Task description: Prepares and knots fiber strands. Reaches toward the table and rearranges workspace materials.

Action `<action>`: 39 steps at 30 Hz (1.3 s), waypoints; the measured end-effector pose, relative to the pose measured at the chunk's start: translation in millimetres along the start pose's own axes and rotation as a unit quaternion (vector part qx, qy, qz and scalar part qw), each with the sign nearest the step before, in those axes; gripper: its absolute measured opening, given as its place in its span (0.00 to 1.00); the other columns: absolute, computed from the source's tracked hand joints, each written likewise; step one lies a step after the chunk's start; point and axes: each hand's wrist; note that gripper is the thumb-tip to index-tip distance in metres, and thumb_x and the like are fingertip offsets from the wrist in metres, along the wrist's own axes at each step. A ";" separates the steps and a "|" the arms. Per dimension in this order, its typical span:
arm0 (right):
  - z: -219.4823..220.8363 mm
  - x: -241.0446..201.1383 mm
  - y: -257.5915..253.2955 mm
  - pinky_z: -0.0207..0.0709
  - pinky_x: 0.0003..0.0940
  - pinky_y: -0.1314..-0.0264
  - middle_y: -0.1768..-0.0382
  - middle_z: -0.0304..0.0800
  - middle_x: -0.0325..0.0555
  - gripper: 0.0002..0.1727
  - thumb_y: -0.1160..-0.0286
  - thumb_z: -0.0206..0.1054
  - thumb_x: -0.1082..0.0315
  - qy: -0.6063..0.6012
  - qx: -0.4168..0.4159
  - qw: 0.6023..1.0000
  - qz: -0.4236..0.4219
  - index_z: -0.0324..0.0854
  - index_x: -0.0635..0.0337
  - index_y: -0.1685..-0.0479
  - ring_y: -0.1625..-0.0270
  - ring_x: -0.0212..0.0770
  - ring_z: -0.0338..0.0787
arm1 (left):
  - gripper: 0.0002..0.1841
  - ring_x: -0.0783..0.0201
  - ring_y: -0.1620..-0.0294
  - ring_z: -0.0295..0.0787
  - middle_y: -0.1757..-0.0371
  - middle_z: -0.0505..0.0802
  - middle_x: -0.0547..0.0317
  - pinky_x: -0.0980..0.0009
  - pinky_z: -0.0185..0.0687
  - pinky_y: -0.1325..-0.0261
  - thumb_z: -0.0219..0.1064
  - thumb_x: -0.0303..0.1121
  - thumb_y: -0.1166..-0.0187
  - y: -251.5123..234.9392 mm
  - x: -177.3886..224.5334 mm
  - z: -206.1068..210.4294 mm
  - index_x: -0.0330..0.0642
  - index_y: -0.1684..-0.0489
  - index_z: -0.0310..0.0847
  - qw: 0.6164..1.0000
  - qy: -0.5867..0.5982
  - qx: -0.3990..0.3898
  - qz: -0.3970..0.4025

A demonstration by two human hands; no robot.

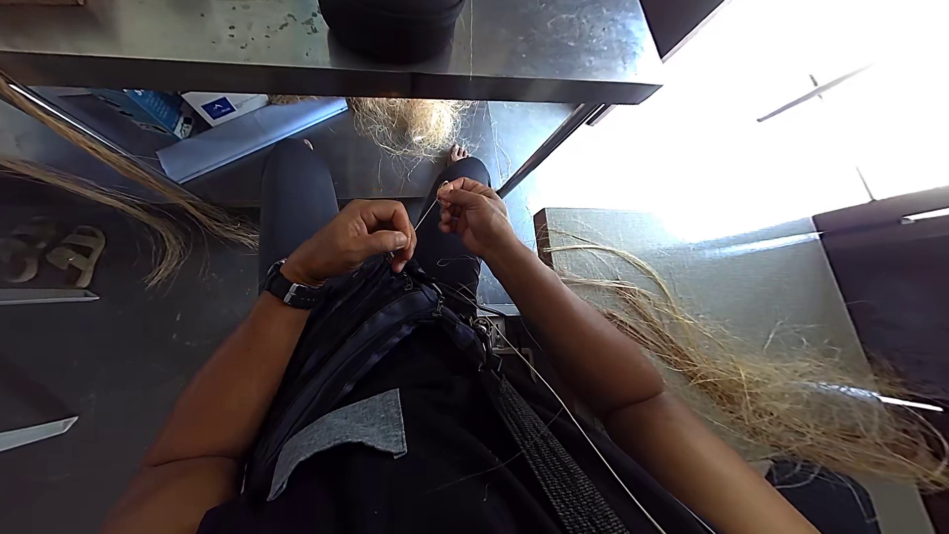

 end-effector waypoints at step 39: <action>2.4 6.4 7.7 0.81 0.28 0.74 0.76 0.82 0.40 0.06 0.14 0.60 0.70 0.079 -0.062 0.992 -0.075 0.78 0.60 0.61 0.78 0.33 0.82 | 0.08 0.71 0.71 0.88 0.68 0.93 0.64 0.71 0.86 0.64 0.66 0.37 0.14 -29.7 -30.6 3.1 0.45 0.55 0.89 0.928 -0.289 0.215 -0.099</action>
Point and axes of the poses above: each hand's wrist, its own y-axis away from the middle knuckle, its own z-axis out of the palm, x = y × z
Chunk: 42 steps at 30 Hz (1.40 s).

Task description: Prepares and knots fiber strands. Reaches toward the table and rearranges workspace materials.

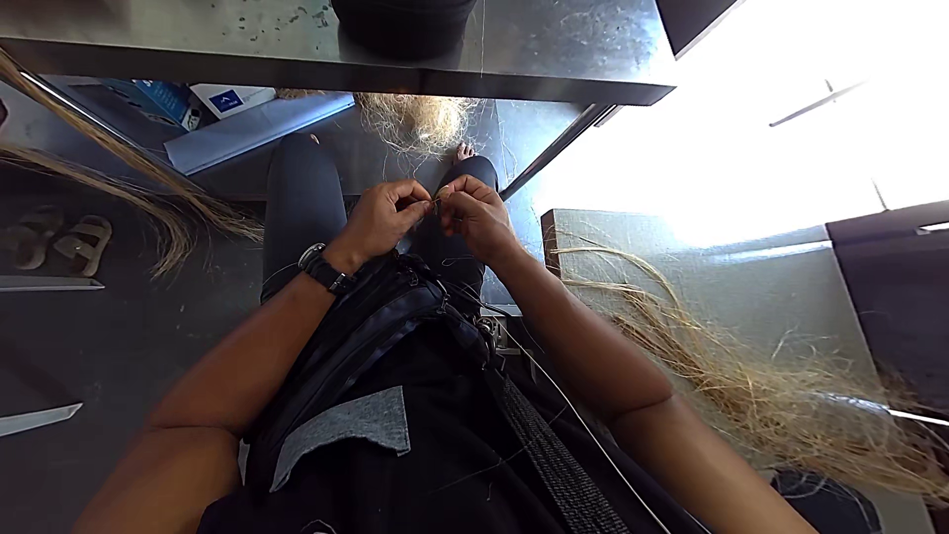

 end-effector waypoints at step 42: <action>-3.7 0.2 -3.3 0.81 0.27 0.74 0.74 0.85 0.43 0.07 0.16 0.64 0.70 0.073 -0.068 0.995 -0.009 0.81 0.65 0.57 0.77 0.33 0.83 | 0.10 0.74 0.75 0.78 0.73 0.88 0.66 0.75 0.73 0.68 0.63 0.36 0.12 6.6 -7.3 5.7 0.44 0.61 0.88 0.998 0.032 0.044 -0.008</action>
Point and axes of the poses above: each hand's wrist, its own y-axis away from the middle knuckle, its own z-axis out of the palm, x = y × z
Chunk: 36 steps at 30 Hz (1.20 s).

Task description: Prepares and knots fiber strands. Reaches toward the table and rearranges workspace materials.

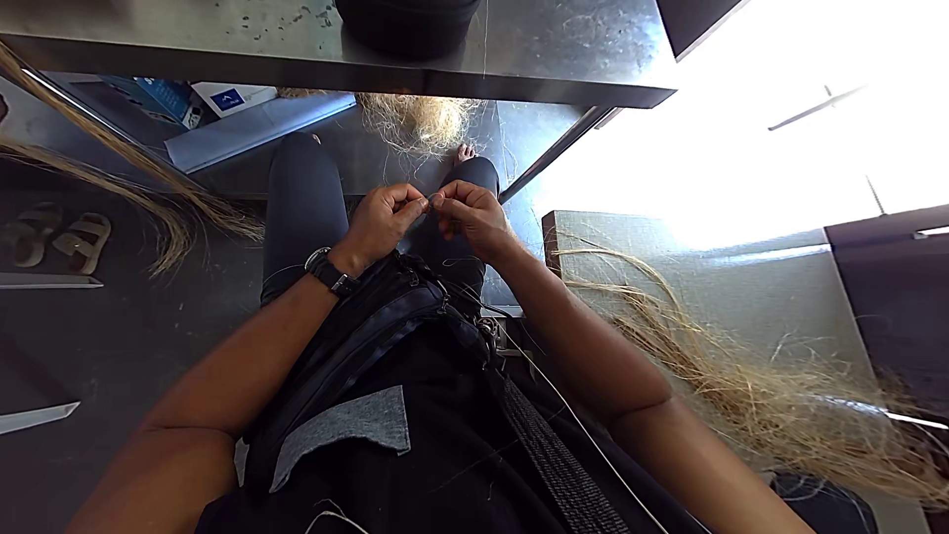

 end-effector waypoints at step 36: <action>-13.8 -4.8 -4.7 0.83 0.29 0.69 0.66 0.87 0.41 0.13 0.09 0.54 0.62 -0.169 0.016 0.979 0.111 0.81 0.56 0.57 0.72 0.34 0.85 | 0.11 0.75 0.79 0.73 0.76 0.85 0.68 0.76 0.67 0.74 0.64 0.38 0.13 1.4 -3.8 -1.7 0.45 0.59 0.92 0.999 0.003 -0.047 0.010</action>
Point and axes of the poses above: each hand's wrist, its own y-axis away from the middle knuckle, its own z-axis out of the palm, x = y × z
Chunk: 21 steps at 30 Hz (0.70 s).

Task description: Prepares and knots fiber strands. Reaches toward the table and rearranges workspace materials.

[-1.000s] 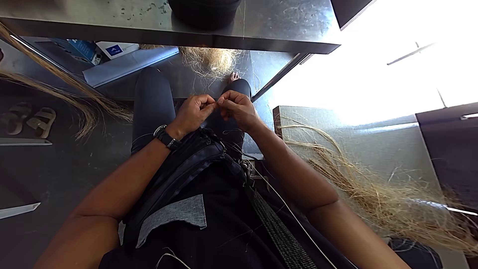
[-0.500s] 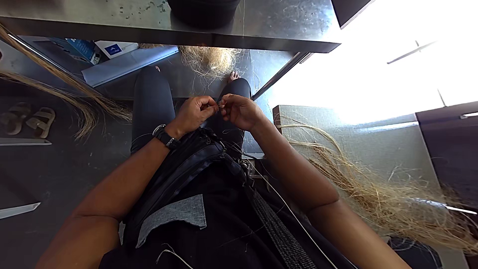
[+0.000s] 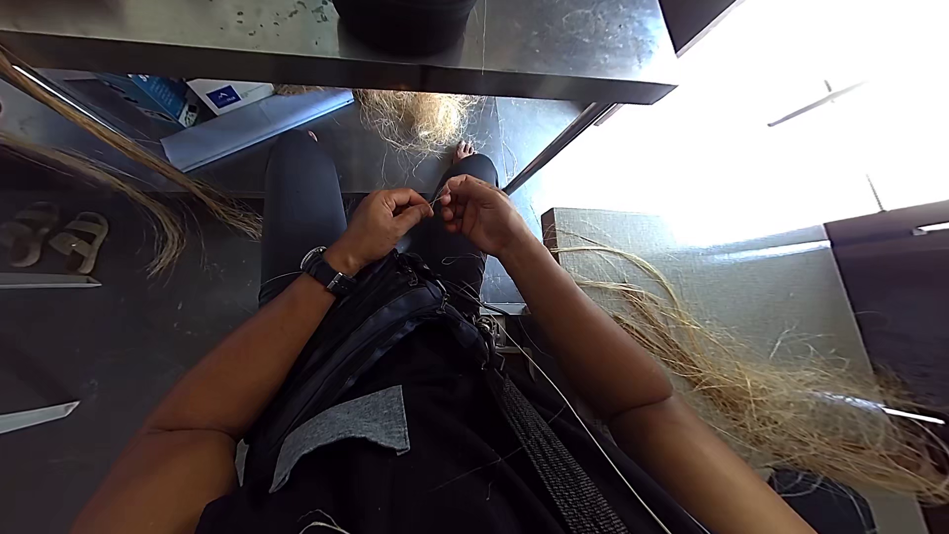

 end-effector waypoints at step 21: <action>2.9 8.4 0.1 0.82 0.27 0.72 0.66 0.92 0.44 0.08 0.22 0.70 0.70 0.302 -0.040 0.942 -0.143 0.85 0.65 0.52 0.73 0.32 0.87 | 0.11 0.71 0.80 0.72 0.81 0.81 0.68 0.69 0.68 0.73 0.64 0.39 0.15 0.7 1.6 1.2 0.47 0.66 0.88 0.996 -0.082 0.003 -0.026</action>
Point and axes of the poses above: each hand's wrist, its own y-axis away from the middle knuckle, its own z-axis out of the palm, x = y × z
